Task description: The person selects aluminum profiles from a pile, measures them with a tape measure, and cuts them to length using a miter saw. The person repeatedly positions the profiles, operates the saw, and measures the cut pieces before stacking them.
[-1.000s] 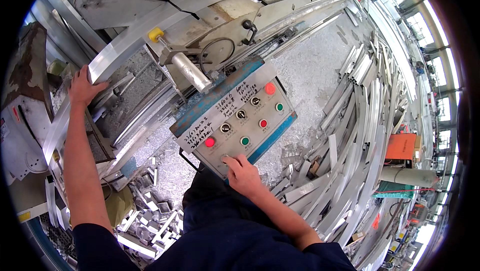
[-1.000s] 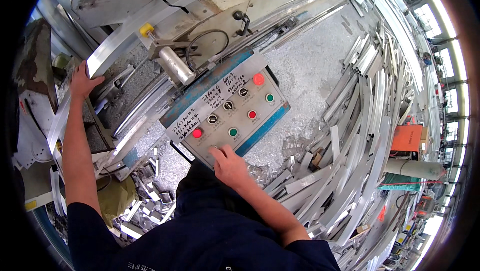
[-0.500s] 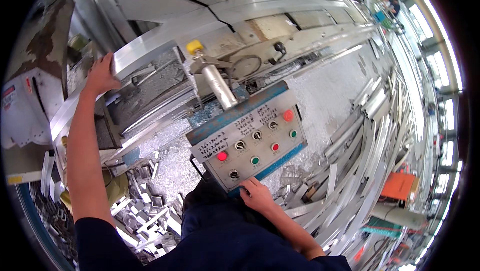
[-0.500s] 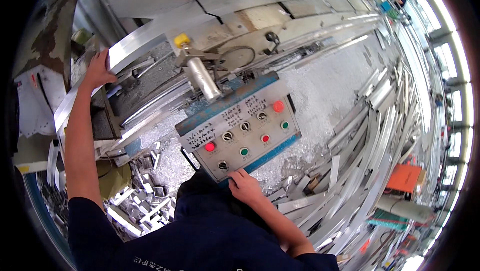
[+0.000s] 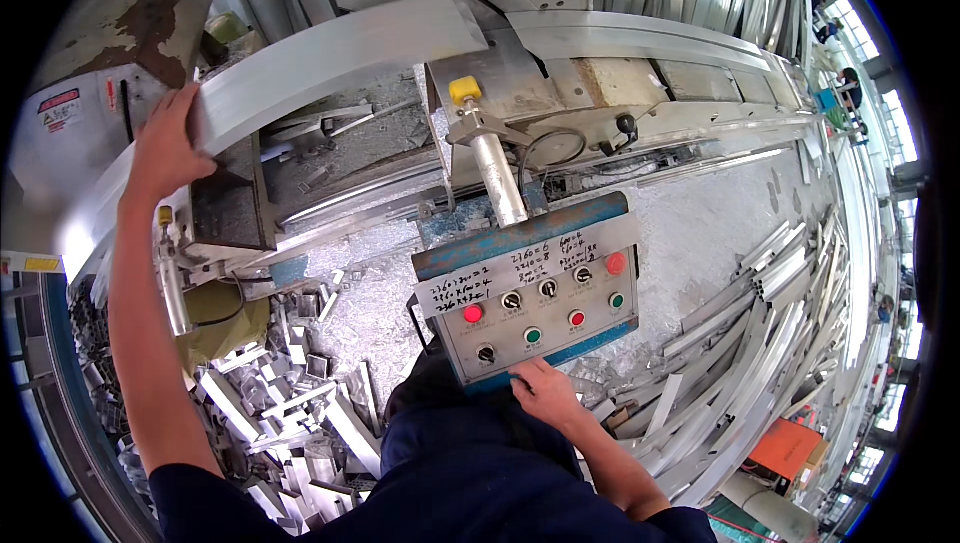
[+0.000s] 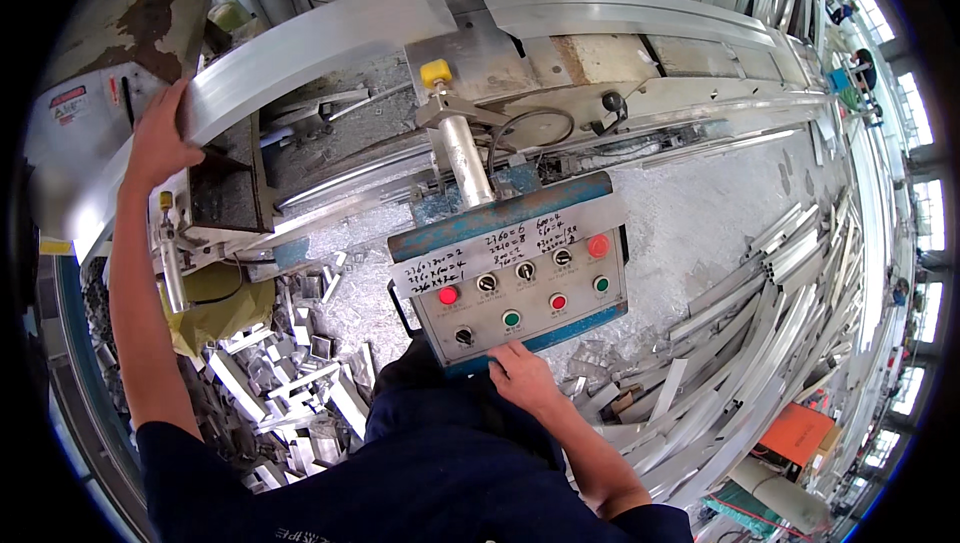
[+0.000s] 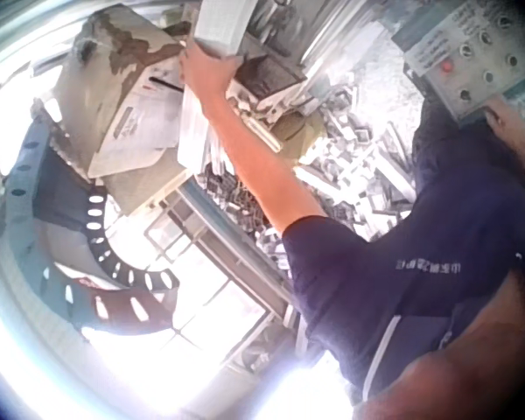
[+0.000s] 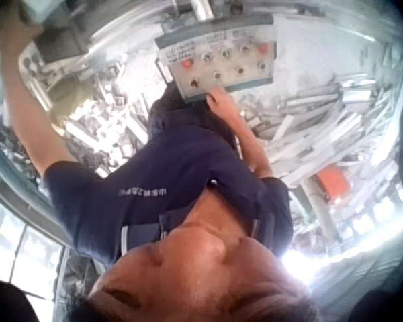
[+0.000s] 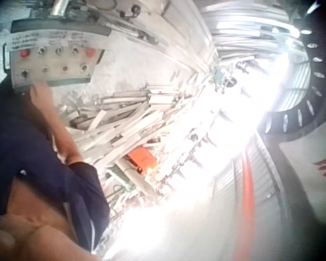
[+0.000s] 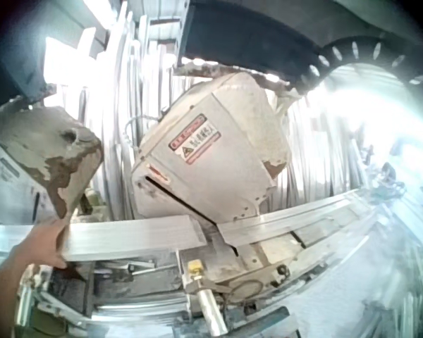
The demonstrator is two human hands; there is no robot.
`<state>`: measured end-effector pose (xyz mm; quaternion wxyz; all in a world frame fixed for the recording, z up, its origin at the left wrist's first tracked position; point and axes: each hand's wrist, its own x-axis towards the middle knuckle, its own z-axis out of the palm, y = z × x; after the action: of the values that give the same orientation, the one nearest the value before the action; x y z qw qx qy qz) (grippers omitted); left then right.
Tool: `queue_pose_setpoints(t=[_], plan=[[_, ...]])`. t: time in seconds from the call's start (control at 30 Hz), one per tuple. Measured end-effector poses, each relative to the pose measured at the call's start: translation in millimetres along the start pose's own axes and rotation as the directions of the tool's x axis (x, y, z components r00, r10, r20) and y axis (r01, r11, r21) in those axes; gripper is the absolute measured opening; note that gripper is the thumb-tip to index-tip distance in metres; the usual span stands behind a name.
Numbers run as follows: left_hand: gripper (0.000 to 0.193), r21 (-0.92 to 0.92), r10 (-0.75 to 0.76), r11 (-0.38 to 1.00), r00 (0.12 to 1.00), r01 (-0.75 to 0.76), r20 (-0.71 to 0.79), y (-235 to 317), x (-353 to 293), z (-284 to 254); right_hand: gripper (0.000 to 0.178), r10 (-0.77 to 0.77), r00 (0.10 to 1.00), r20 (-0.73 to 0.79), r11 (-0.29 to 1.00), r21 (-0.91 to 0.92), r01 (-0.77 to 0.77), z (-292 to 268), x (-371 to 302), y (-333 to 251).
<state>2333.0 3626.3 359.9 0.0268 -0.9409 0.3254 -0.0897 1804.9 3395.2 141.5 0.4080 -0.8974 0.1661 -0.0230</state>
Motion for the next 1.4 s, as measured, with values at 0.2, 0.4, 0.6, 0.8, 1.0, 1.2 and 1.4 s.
queue_pose_setpoints(t=[0.2,0.4,0.6,0.8,1.0,1.2,1.4], plan=[[0.099,-0.162,-0.039,0.986,0.998,0.046,0.048,33.1,-91.9,-57.6,0.016,-0.120,0.990,0.075,0.993,0.010,0.120,-21.0,-13.1,16.0],[0.092,-0.396,0.070,0.916,0.951,0.059,0.303,181.5,-174.7,-89.2,0.020,-0.200,0.958,0.205,0.974,0.153,0.170,-70.1,-38.6,45.7],[0.074,-0.678,0.366,0.733,0.808,0.056,0.462,392.1,-200.1,-75.8,0.056,-0.022,0.966,0.256,0.884,0.457,-0.101,-126.0,-95.2,62.6],[0.070,-0.929,0.676,0.315,0.733,-0.192,0.078,634.4,-166.7,-77.5,0.063,-0.031,0.998,0.057,0.328,0.944,-0.044,-166.1,-113.7,92.5],[0.088,-0.956,0.849,-0.047,0.493,-0.291,-0.192,812.5,-144.2,-116.4,0.080,0.323,0.869,-0.376,0.592,0.796,0.124,-248.4,-139.1,181.2],[0.077,-0.896,0.856,0.043,0.479,-0.441,-0.195,849.3,-80.2,-68.0,0.101,0.512,0.452,-0.731,0.752,0.635,0.175,-389.1,-122.8,270.1],[0.064,-0.877,0.876,0.408,0.382,-0.256,0.295,829.5,-55.4,99.3,0.081,0.324,0.265,-0.908,0.943,0.333,-0.013,-546.9,-45.3,353.7]])
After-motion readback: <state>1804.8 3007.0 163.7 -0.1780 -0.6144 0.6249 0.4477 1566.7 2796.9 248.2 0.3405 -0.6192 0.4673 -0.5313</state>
